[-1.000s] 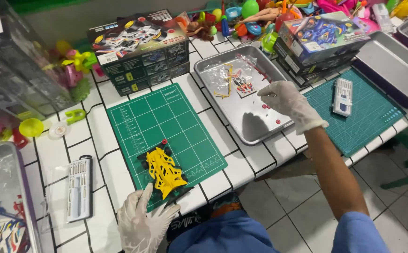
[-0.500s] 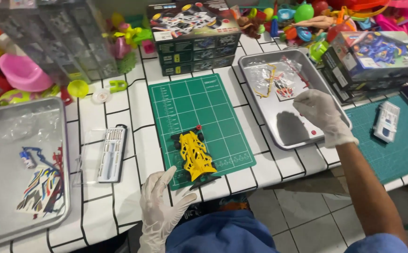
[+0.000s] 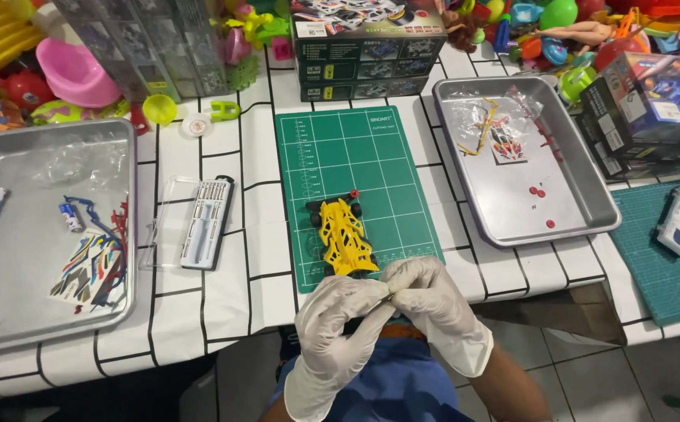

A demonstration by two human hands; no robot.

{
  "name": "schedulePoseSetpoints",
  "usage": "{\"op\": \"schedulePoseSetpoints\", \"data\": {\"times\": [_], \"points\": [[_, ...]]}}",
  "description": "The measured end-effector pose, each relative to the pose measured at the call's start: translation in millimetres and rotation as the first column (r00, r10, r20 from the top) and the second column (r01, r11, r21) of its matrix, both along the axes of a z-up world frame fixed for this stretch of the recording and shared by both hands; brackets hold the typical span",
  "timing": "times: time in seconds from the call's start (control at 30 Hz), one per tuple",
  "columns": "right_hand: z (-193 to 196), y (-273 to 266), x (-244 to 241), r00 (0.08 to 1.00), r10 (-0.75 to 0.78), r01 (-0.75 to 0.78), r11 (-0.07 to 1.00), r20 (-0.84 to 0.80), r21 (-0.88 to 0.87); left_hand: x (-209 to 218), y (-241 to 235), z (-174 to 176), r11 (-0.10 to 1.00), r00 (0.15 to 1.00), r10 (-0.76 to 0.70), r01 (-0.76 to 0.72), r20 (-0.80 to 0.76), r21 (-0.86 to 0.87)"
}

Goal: Assembling a plastic model car by attaching the body shell to the chassis and using a small tool for adjustments.

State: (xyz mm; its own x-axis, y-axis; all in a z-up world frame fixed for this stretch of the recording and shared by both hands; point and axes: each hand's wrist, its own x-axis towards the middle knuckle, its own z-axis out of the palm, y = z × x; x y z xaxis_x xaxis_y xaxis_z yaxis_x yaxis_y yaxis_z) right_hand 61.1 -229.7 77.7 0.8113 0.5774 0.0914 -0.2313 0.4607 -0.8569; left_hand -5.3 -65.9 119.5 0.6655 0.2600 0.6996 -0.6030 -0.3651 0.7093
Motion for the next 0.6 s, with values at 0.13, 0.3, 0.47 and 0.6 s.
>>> {"op": "schedulePoseSetpoints", "data": {"times": [0.13,0.3,0.47,0.6], "points": [[-6.9,1.5,-1.7,0.988,0.076,-0.071,0.997,-0.133,0.044,-1.2,4.4,0.5,1.0,0.998,-0.008,0.007,0.058,0.017],[3.3,1.6,-3.2,0.984,0.063,-0.068,0.997,-0.166,-0.024,4.4,2.7,-21.2,0.984,0.976,0.043,-0.077,0.212,0.158],[13.5,1.4,-12.3,0.997,-0.067,0.069,0.997,0.038,-0.043,11.1,1.4,0.7,0.999,0.995,0.032,-0.035,0.093,0.024],[35.3,12.2,-20.2,0.803,-0.349,0.474,0.865,0.484,-0.163,3.3,0.5,-2.6,0.989,0.994,-0.095,0.086,-0.062,-0.123]]}}
